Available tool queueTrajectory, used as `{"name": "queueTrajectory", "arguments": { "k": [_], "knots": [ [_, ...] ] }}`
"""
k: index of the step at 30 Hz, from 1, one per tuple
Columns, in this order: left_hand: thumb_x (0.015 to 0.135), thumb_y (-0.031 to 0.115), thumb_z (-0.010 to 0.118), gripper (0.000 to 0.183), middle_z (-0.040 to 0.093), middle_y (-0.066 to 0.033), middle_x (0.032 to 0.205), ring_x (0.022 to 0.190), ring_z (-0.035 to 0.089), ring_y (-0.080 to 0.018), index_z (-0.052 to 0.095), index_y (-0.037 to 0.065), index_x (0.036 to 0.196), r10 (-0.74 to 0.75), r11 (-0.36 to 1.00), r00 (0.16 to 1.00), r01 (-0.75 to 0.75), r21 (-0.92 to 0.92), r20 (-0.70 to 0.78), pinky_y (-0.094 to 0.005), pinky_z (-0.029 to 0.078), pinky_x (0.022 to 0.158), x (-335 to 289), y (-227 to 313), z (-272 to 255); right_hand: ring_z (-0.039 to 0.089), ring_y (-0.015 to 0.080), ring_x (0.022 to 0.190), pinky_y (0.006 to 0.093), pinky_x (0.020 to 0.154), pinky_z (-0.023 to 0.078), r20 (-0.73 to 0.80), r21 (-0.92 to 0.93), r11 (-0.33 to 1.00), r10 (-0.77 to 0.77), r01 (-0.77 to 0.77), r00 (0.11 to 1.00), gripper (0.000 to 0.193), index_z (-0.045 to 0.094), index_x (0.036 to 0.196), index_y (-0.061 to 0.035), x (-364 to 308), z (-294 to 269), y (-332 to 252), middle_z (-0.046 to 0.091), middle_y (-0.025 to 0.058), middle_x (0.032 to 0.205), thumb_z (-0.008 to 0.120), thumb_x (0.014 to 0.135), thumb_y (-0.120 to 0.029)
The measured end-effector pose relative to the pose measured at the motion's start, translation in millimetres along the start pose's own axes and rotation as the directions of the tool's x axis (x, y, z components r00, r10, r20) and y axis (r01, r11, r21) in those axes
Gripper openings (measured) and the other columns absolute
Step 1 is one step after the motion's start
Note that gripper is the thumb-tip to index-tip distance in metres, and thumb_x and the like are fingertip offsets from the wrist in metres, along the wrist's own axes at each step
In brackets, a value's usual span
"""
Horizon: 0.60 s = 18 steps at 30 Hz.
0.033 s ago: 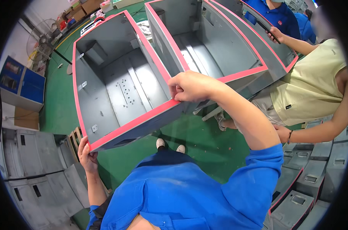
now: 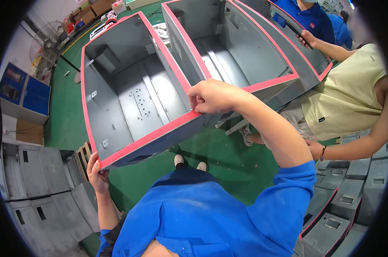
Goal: Apply red protective adhesive tape to the edges of a metal cabinet frame.
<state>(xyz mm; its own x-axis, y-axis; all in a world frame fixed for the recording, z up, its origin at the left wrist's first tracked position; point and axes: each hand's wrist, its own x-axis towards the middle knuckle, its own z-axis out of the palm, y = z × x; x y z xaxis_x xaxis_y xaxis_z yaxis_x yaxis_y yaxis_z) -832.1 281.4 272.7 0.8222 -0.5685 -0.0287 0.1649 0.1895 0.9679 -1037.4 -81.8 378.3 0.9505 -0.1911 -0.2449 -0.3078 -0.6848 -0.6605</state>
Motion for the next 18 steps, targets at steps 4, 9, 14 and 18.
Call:
{"name": "queueTrajectory", "arguments": {
  "k": [4, 9, 14, 18],
  "knots": [
    [0.081, 0.008, 0.054, 0.03, 0.04, 0.0035, 0.082, 0.052, 0.036, -0.0012, 0.054, -0.004, 0.108, 0.014, 1.0, 1.0, -0.014, -0.005, 0.014, -0.0156, 0.027, 0.039, 0.4, -0.9, 0.0, 0.052, 0.0143, 0.055, 0.0282, 0.054, 0.041, 0.002, 0.011, 1.0, 0.007, -0.007, 1.0, 0.007, 0.06, 0.076, -0.0009, 0.4, -0.3, -0.9, 0.056, 0.006, 0.06, 0.059, 0.07, -0.005],
    [0.081, 0.01, 0.054, 0.029, 0.04, 0.0033, 0.082, 0.052, 0.036, -0.0014, 0.055, -0.003, 0.108, 0.018, 1.0, 0.999, -0.018, 0.01, 0.028, -0.0158, 0.027, 0.039, 1.1, 0.4, 0.0, 0.052, 0.0142, 0.055, 0.028, 0.054, 0.041, 0.0, -0.003, 1.0, 0.02, -0.02, 1.0, 0.007, 0.06, 0.076, -0.0016, -0.1, -0.3, -3.1, 0.056, 0.0054, 0.06, 0.059, 0.07, -0.005],
    [0.081, 0.01, 0.054, 0.029, 0.04, 0.0031, 0.082, 0.052, 0.035, -0.0015, 0.055, -0.003, 0.107, 0.024, 1.0, 1.0, -0.024, 0.015, 0.018, -0.0156, 0.027, 0.039, -0.4, 0.5, 0.2, 0.052, 0.0142, 0.056, 0.0284, 0.054, 0.041, -0.005, -0.005, 1.0, 0.019, -0.019, 1.0, 0.006, 0.06, 0.076, -0.0023, 1.8, 2.1, -2.0, 0.055, 0.0051, 0.06, 0.059, 0.07, -0.005],
    [0.081, 0.01, 0.053, 0.029, 0.04, 0.003, 0.083, 0.052, 0.035, -0.0014, 0.055, -0.003, 0.107, 0.006, 1.0, 1.0, -0.006, 0.016, 0.009, -0.0155, 0.027, 0.04, 1.6, -0.5, 0.6, 0.052, 0.016, 0.055, 0.0293, 0.054, 0.042, -0.039, -0.036, 0.999, -0.037, 0.035, 0.999, 0.007, 0.06, 0.076, -0.0034, -1.3, 2.8, 0.1, 0.054, 0.0052, 0.059, 0.06, 0.069, -0.006]
  ]
}}
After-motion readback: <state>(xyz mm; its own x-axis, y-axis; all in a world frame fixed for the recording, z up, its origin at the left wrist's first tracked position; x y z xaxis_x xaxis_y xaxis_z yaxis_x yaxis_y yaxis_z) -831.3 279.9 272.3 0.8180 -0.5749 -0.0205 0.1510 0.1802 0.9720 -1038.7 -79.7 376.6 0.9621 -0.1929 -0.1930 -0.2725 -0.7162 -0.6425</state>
